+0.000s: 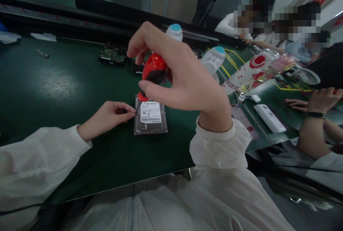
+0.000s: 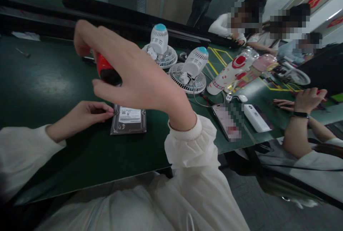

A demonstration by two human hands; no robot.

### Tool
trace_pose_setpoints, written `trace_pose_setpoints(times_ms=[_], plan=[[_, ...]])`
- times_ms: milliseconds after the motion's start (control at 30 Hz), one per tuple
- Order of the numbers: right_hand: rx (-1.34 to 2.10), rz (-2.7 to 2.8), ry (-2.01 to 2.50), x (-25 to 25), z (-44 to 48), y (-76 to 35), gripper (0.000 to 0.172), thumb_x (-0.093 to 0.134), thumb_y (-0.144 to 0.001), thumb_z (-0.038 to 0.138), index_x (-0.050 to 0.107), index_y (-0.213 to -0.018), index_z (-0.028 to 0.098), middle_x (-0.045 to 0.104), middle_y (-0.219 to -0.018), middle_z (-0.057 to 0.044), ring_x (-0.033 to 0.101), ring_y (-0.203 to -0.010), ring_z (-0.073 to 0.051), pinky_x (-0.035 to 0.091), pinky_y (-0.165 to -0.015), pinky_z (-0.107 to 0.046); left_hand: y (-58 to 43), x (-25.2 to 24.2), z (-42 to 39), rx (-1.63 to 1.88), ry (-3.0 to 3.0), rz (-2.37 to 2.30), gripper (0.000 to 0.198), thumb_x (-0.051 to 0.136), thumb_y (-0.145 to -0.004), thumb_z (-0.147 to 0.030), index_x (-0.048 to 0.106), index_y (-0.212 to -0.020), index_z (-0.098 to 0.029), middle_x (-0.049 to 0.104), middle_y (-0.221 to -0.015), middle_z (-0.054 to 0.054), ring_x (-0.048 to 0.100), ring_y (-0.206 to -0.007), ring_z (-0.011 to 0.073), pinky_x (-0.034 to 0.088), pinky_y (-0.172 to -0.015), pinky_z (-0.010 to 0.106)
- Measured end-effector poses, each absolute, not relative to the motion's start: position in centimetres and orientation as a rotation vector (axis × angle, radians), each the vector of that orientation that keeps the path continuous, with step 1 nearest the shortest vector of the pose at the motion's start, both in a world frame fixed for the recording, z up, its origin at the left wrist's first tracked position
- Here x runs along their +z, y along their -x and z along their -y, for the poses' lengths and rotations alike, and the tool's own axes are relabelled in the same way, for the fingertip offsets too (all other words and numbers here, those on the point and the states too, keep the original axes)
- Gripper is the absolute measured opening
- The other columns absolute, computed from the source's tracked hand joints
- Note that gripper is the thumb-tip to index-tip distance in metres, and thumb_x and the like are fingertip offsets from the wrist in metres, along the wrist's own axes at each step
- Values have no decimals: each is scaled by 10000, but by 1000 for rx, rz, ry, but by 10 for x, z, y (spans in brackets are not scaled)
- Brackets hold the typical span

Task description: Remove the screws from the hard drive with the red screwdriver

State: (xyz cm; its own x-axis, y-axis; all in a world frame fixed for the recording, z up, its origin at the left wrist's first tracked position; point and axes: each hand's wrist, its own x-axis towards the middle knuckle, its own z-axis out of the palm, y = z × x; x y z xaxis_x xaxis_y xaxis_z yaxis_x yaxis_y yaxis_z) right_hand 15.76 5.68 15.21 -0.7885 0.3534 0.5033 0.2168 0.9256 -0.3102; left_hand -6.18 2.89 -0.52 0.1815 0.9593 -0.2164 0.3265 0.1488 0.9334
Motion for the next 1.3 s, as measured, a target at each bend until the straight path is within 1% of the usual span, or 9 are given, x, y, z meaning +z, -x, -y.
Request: trace_pose_setpoints(times_ms=[100, 267, 433, 633, 733, 800, 933, 1133, 1300], plan=[[315, 2473, 418, 150, -57, -158, 100, 534, -902, 184, 516, -1001, 184, 596, -1110, -39, 569, -992, -124, 508, -971, -280, 62, -6, -29, 756, -1373, -1340, 285, 807, -671, -439, 803, -833, -205, 780, -847, 43, 667, -707, 169, 537, -619, 273], [318, 2487, 384, 150, -61, -159, 222, 570, -796, 124, 509, -999, 187, 582, -1090, -35, 547, -1004, -128, 510, -950, -283, 64, -6, -29, 736, -1381, -1335, 275, 801, -689, -424, 801, -858, -207, 779, -856, 35, 666, -704, 163, 533, -616, 269], [329, 2434, 341, 149, -62, -158, 80, 550, -893, 183, 485, -941, 188, 584, -1050, -41, 560, -942, -116, 510, -905, -277, 62, -4, -28, 739, -1374, -1350, 284, 800, -680, -434, 796, -845, -202, 772, -847, 39, 666, -714, 169, 540, -630, 278], [303, 2481, 416, 151, -56, -159, 265, 537, -766, 58, 499, -1006, 166, 560, -1088, -62, 538, -963, -125, 497, -902, -275, 62, -5, -29, 740, -1362, -1353, 281, 808, -662, -429, 800, -831, -206, 771, -831, 37, 658, -693, 166, 537, -612, 275], [274, 2462, 422, 151, -57, -158, 138, 538, -850, 140, 484, -974, 171, 571, -1069, -67, 542, -939, -127, 496, -904, -286, 62, -5, -29, 748, -1372, -1337, 258, 804, -678, -420, 800, -826, -209, 772, -829, 35, 664, -702, 166, 531, -607, 267], [271, 2453, 441, 150, -58, -157, 113, 532, -872, 153, 463, -953, 191, 577, -1067, -55, 549, -926, -119, 498, -902, -283, 61, -3, -28, 755, -1373, -1330, 250, 802, -685, -419, 799, -822, -210, 772, -834, 35, 669, -721, 170, 530, -611, 265], [298, 2459, 466, 150, -57, -157, 255, 555, -772, 79, 459, -974, 202, 559, -1088, -46, 553, -954, -121, 497, -892, -271, 61, -1, -28, 748, -1367, -1334, 246, 810, -672, -414, 797, -807, -209, 773, -830, 37, 663, -711, 170, 526, -607, 269], [328, 2435, 425, 148, -59, -157, 118, 554, -919, 264, 482, -971, 186, 565, -1052, -45, 558, -924, -110, 498, -878, -264, 64, -5, -28, 743, -1388, -1322, 250, 801, -703, -417, 800, -848, -213, 778, -866, 36, 677, -734, 174, 537, -626, 274], [323, 2450, 417, 148, -61, -158, 195, 581, -830, 145, 486, -998, 173, 547, -1077, -47, 554, -961, -111, 492, -905, -258, 64, -8, -30, 727, -1399, -1322, 264, 795, -711, -427, 797, -862, -210, 771, -848, 31, 668, -714, 167, 531, -619, 272]])
